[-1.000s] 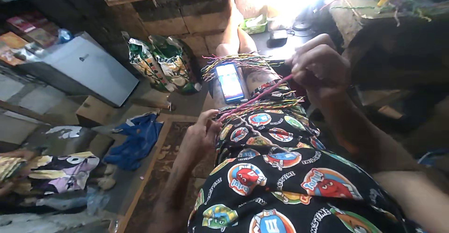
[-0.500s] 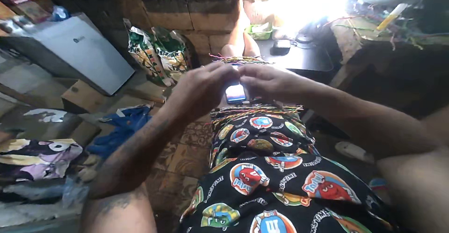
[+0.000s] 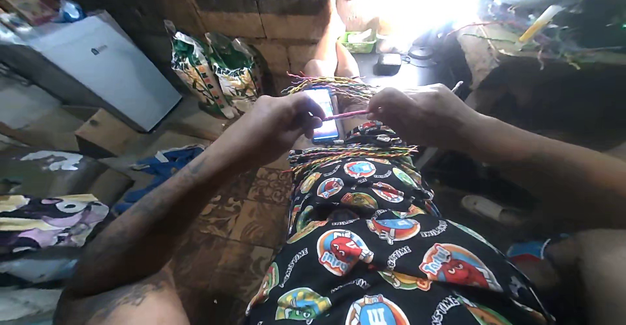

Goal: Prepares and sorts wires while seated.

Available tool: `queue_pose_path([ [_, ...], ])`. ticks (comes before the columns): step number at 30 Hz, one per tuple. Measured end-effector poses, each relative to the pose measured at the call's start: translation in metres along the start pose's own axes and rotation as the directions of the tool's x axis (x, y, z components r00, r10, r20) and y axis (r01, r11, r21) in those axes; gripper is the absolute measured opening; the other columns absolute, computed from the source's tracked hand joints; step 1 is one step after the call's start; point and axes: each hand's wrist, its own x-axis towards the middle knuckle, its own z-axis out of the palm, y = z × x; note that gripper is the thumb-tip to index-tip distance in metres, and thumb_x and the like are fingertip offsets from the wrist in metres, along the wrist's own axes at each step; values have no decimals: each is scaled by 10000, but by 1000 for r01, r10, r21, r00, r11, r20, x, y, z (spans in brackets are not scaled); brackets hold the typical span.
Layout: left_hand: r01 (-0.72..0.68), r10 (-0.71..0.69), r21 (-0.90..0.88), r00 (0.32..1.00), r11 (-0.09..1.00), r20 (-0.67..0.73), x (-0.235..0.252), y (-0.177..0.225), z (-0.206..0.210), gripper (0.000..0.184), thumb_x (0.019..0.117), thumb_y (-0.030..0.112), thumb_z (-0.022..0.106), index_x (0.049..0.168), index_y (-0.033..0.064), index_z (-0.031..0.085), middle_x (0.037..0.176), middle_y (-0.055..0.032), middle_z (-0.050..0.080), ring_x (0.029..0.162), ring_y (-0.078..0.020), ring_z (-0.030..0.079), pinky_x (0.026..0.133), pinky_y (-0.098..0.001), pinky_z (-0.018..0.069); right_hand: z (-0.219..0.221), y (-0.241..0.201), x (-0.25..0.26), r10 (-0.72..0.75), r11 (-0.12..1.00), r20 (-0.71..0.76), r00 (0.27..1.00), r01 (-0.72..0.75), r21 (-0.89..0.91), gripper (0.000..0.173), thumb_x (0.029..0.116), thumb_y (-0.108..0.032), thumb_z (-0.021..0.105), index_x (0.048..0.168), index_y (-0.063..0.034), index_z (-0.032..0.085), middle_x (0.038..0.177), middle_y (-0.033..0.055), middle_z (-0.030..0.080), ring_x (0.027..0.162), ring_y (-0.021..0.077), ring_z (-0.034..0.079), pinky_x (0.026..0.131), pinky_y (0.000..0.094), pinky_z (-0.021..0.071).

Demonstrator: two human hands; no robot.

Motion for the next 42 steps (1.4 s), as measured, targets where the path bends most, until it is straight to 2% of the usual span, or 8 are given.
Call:
queue_pose_path([
  [6,-60,60,81,998,995,0,1,-17,21,126,958,104,640,1084,110,639,849,48,694,733,6,639,689,-169,532,8,7,-9,39,999,-28,999,-38,34,180,1026,-131,514,1029,-7,644,837,125,668,758,258,672,704,372,565],
  [12,69,-69,-18,998,997,8,11,-8,94,145,1003,122,627,1052,-2,683,961,-126,675,836,-213,669,784,-390,572,26,0,-48,39,956,-152,988,-81,-283,154,1041,-180,554,1050,-68,659,1074,160,632,1052,355,599,1024,520,401],
  [18,223,-253,-346,966,911,-43,35,7,148,243,1081,217,503,1090,8,627,720,-72,608,595,-142,581,587,-317,515,25,-14,-117,185,807,-287,940,-312,-502,157,1000,-192,624,1019,-89,740,949,156,670,880,336,629,853,476,441],
  [24,231,-285,-567,958,791,-8,71,17,151,300,1109,242,415,1130,10,605,741,-32,588,604,-84,537,590,-261,482,28,-18,-154,325,877,-221,920,-381,-294,208,1016,-147,573,1008,30,681,926,225,704,850,374,711,705,458,581],
  [31,-33,64,-164,981,986,185,53,33,155,219,1037,203,594,1088,6,677,832,-119,688,735,-229,676,692,-422,564,2,-3,-143,435,852,-66,898,-434,-292,239,1025,-118,536,1039,67,685,884,276,685,781,471,695,599,556,550],
  [35,447,-452,133,756,885,474,44,147,52,298,1075,47,434,1294,-95,577,1228,-231,649,1129,-253,615,997,-320,458,-4,-10,-125,308,884,-145,940,-339,-321,237,1018,-154,530,1016,25,686,833,211,675,730,394,686,582,474,530],
  [38,378,-322,-394,925,838,203,47,72,111,264,1092,125,437,1140,-72,607,862,-153,635,708,-153,567,659,-271,479,-8,-39,-114,298,914,-184,936,-336,-227,256,997,-177,543,986,16,711,761,177,669,667,334,656,571,434,516],
  [42,207,-187,-851,974,483,130,58,-6,178,244,1105,267,404,1108,120,598,706,65,527,536,6,424,488,-151,365,12,-30,-141,445,892,-39,895,-447,-67,232,978,-172,573,1018,-13,737,839,161,705,721,320,704,587,454,567],
])
